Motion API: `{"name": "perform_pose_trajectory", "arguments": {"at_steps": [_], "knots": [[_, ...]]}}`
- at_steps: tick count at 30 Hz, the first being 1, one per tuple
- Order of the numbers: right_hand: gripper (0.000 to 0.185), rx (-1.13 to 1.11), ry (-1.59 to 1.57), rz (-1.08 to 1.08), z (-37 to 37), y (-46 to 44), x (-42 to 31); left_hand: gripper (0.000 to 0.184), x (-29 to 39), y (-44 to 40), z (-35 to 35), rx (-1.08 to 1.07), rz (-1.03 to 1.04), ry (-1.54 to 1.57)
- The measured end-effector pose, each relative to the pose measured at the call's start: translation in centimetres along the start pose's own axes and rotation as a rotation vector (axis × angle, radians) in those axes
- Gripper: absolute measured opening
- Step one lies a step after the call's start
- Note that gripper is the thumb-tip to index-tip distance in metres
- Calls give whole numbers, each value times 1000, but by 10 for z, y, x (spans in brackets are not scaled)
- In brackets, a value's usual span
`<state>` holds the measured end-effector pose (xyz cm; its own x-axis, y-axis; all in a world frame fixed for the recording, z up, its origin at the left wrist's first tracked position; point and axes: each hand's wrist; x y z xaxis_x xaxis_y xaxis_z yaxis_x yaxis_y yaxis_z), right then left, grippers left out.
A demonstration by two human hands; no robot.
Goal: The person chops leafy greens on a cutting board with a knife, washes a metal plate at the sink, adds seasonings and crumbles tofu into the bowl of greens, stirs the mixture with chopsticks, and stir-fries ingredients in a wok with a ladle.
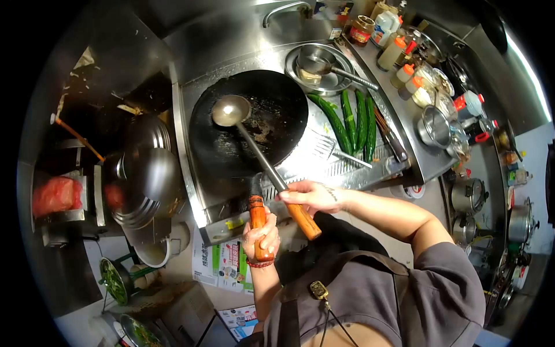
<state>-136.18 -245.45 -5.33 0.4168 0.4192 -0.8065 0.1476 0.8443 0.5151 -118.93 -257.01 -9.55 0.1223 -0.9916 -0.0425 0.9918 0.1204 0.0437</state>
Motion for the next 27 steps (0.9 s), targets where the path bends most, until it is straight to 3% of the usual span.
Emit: {"name": "perform_pose_trajectory", "arguments": {"at_steps": [2, 4, 6, 7, 8, 9, 11, 13, 14, 15, 17, 21, 23, 25, 27], "knots": [[51, -118, 96, 15, -74, -8, -12, 39, -6, -28, -8, 35, -5, 49], [41, 583, 666, -137, -153, -21, -25, 39, -8, -42, -10, 65, 1, 13], [41, 1016, 1037, -353, -286, -51, -4, 40, -7, -53, -13, 97, -8, -70], [49, 1061, 1332, -463, -358, -59, 6, 41, -4, -55, -18, 120, -26, -106], [50, 1227, 1602, -338, -410, -67, 18, 41, 0, -59, -20, 152, -29, -137], [47, 1275, 1733, -63, -433, -66, 12, 41, 4, -62, -21, 185, -34, -166], [39, 1036, 1453, 319, -449, -63, -14, 39, 11, -63, -22, 263, -31, -253], [50, 785, 1339, 378, -464, -65, -28, 38, 16, -60, -23, 434, -88, -453], [41, 741, 1161, 303, -472, -81, -21, 36, 19, -58, -23, 487, -100, -480], [18, 540, 173, 221, -438, -70, -32, 36, 21, -58, -22, 492, -104, -477], [9, 400, -235, 4, -402, -63, -39, 32, 23, -54, -15, 569, -122, -635], [24, 719, 306, 22, -340, -31, -47, 31, 17, -26, -5, 513, -164, -811], [31, 747, 1063, 162, -326, -17, -49, 31, 12, -8, -4, 520, -207, -829], [33, 734, 1278, 287, -352, -28, -26, 26, 9, 1, -3, 501, -202, -851], [34, 774, 1244, 299, -352, -34, -28, 26, 7, 1, 0, 519, -189, -862]]}}
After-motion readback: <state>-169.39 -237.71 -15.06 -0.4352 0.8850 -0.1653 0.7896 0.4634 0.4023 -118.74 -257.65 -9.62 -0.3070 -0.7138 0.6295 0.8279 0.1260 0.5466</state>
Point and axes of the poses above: each hand's wrist, its own y-axis away from the middle knuckle, its own z-axis out of the palm, x = y × z, and after that the axes turned 3 degrees about -z, right-handed
